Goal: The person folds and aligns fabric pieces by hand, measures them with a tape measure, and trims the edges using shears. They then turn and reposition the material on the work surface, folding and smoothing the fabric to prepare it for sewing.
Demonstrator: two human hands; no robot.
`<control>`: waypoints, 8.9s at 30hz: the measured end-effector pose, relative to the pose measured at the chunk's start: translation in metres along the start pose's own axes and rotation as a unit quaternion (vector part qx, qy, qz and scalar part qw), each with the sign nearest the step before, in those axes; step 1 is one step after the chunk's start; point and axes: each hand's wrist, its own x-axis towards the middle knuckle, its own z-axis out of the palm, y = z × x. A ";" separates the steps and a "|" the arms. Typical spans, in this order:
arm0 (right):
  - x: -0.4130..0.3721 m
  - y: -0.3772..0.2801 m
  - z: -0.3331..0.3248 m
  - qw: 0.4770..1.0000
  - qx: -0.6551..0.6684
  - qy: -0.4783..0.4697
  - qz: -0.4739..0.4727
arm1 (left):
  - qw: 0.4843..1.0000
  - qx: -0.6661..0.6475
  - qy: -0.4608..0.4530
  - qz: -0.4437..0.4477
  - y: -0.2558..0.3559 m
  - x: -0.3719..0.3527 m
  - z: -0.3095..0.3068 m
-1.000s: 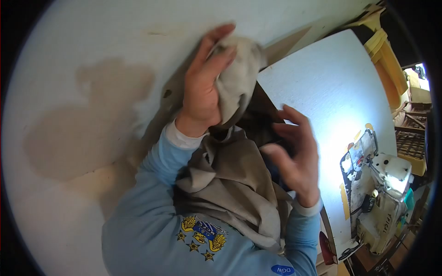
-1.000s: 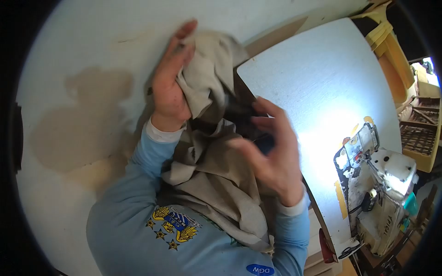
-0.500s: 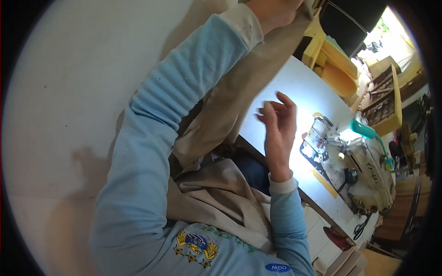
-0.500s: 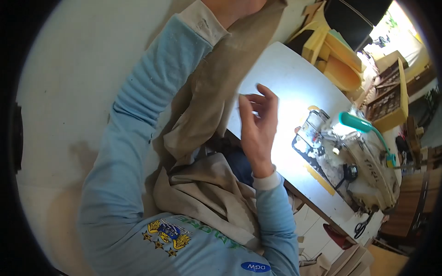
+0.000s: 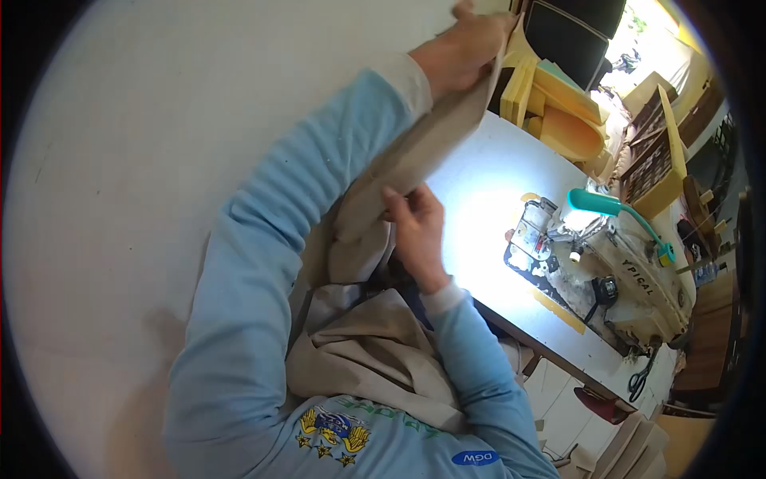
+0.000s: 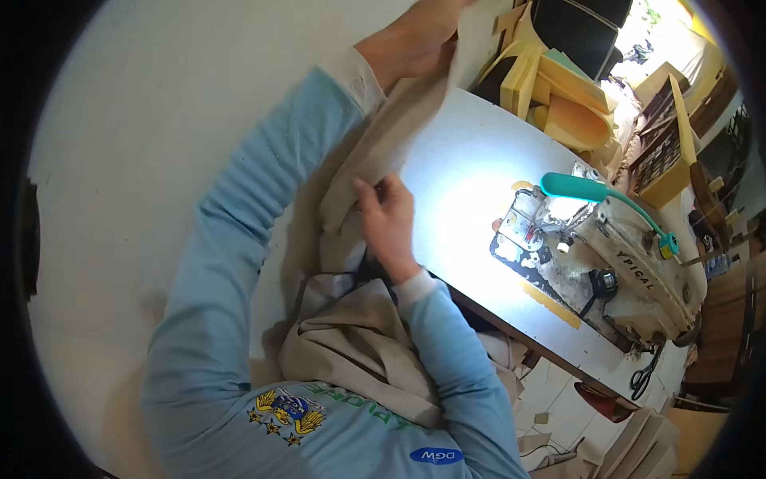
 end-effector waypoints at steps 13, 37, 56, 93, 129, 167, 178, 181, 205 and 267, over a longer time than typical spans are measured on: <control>0.086 -0.083 -0.069 0.941 -0.243 -0.029 -0.235 | 0.843 0.521 0.130 0.038 -0.126 -0.334 -0.158; -0.022 -0.089 -0.020 0.865 -0.322 -0.364 -0.129 | 0.826 0.552 -0.110 0.031 0.006 -0.305 -0.141; -0.033 -0.076 -0.066 0.804 -0.457 -0.230 -0.302 | 0.952 0.246 -0.098 -0.154 -0.089 -0.365 -0.208; -0.254 -0.128 -0.228 0.947 -0.223 0.134 0.191 | 0.791 0.611 -0.035 0.016 -0.188 -0.127 -0.141; -0.221 -0.110 -0.201 0.866 -0.382 0.263 0.188 | 0.719 0.634 -0.276 0.071 -0.300 -0.060 0.045; -0.156 0.083 -0.134 0.930 -0.343 -0.081 0.103 | 0.654 0.748 -0.040 -0.109 -0.225 -0.114 -0.086; -0.296 -0.082 -0.164 0.968 0.148 0.026 0.200 | 0.683 0.720 -0.118 -0.037 -0.226 -0.075 -0.127; -0.321 -0.096 -0.168 0.957 0.191 0.160 0.152 | 0.655 0.749 -0.100 0.004 -0.229 -0.055 -0.152; -0.255 -0.064 -0.185 0.908 0.107 0.359 0.189 | 0.681 0.664 -0.279 0.133 -0.302 -0.033 0.019; -0.340 -0.138 -0.229 0.845 -0.473 -0.102 0.230 | 0.721 0.464 -0.511 0.064 -0.149 -0.347 -0.035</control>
